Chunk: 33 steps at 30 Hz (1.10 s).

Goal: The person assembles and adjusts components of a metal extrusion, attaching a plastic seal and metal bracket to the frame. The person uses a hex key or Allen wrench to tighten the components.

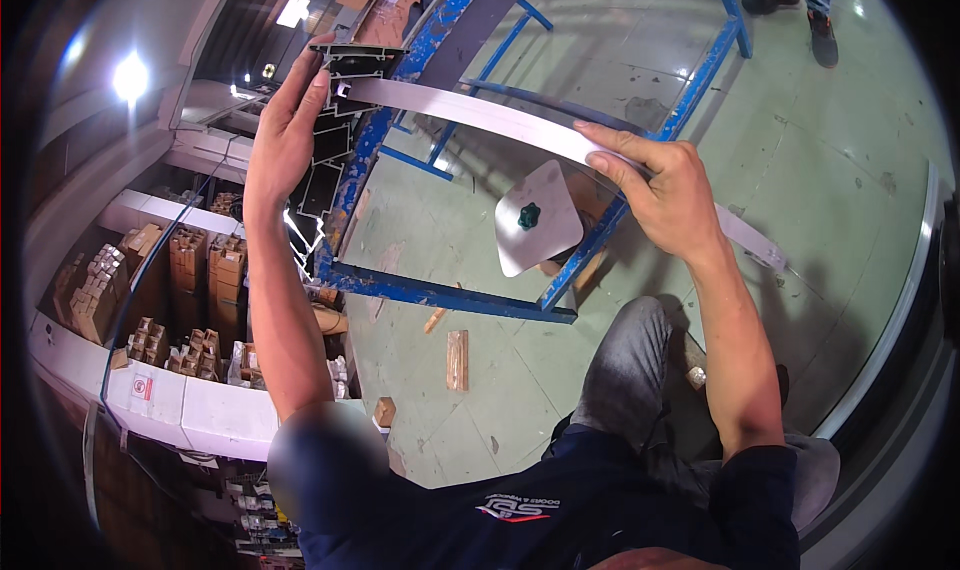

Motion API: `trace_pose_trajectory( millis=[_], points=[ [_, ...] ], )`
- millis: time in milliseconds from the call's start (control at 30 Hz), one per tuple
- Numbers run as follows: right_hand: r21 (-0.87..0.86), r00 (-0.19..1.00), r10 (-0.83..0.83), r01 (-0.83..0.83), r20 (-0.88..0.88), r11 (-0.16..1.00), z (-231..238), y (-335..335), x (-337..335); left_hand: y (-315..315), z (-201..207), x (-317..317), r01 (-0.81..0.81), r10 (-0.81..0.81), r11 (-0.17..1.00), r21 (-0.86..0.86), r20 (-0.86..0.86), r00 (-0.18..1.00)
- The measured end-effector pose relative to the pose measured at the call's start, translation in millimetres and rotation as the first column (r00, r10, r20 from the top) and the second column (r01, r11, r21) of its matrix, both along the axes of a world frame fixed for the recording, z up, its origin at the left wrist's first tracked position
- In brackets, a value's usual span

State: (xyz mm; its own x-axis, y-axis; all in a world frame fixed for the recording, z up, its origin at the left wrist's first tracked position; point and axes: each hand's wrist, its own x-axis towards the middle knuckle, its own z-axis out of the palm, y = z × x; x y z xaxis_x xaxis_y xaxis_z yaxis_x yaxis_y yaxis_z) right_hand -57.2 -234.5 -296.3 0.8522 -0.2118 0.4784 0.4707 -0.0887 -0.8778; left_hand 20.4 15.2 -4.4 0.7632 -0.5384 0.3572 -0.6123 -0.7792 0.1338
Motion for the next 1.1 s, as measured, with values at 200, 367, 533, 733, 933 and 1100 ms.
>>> trace_pose_trajectory(
  millis=[200, 367, 533, 733, 933, 1100],
  points=[
    [-0.005, 0.994, -0.001, 0.0, -0.106, 1.0, 25.5, -7.0, -23.8, 4.4, -5.3, 5.3, 0.005, -0.005, 1.0, -0.01, 0.014, 1.0],
    [-0.408, 0.91, -0.409, 0.397, 0.06, 0.822, 89.8, -20.2, -77.0, 6.3, -3.7, 2.3, 0.012, -0.011, 1.0, -0.024, 0.029, 1.0],
    [-0.618, 0.719, -0.556, 0.673, 0.417, 0.407, 155.6, -2.0, -110.6, 13.4, -4.3, 12.3, 0.06, -0.066, 0.997, 0.043, 0.164, 0.984],
    [-0.72, 0.717, -0.457, 0.662, 0.526, 0.208, 170.4, 10.1, -111.4, 8.4, -8.0, 8.7, 0.031, -0.036, 0.999, 0.031, 0.181, 0.983],
    [-0.634, 0.722, -0.468, 0.683, 0.51, 0.364, 179.0, 34.9, -77.9, 4.3, -2.8, 5.6, 0.028, -0.03, 0.999, 0.022, 0.119, 0.992],
    [-0.674, 0.769, -0.433, 0.629, 0.47, 0.387, 182.8, 36.3, -73.4, 6.6, -3.8, 6.6, 0.028, -0.028, 1.0, 0.003, 0.109, 0.994]
  ],
)
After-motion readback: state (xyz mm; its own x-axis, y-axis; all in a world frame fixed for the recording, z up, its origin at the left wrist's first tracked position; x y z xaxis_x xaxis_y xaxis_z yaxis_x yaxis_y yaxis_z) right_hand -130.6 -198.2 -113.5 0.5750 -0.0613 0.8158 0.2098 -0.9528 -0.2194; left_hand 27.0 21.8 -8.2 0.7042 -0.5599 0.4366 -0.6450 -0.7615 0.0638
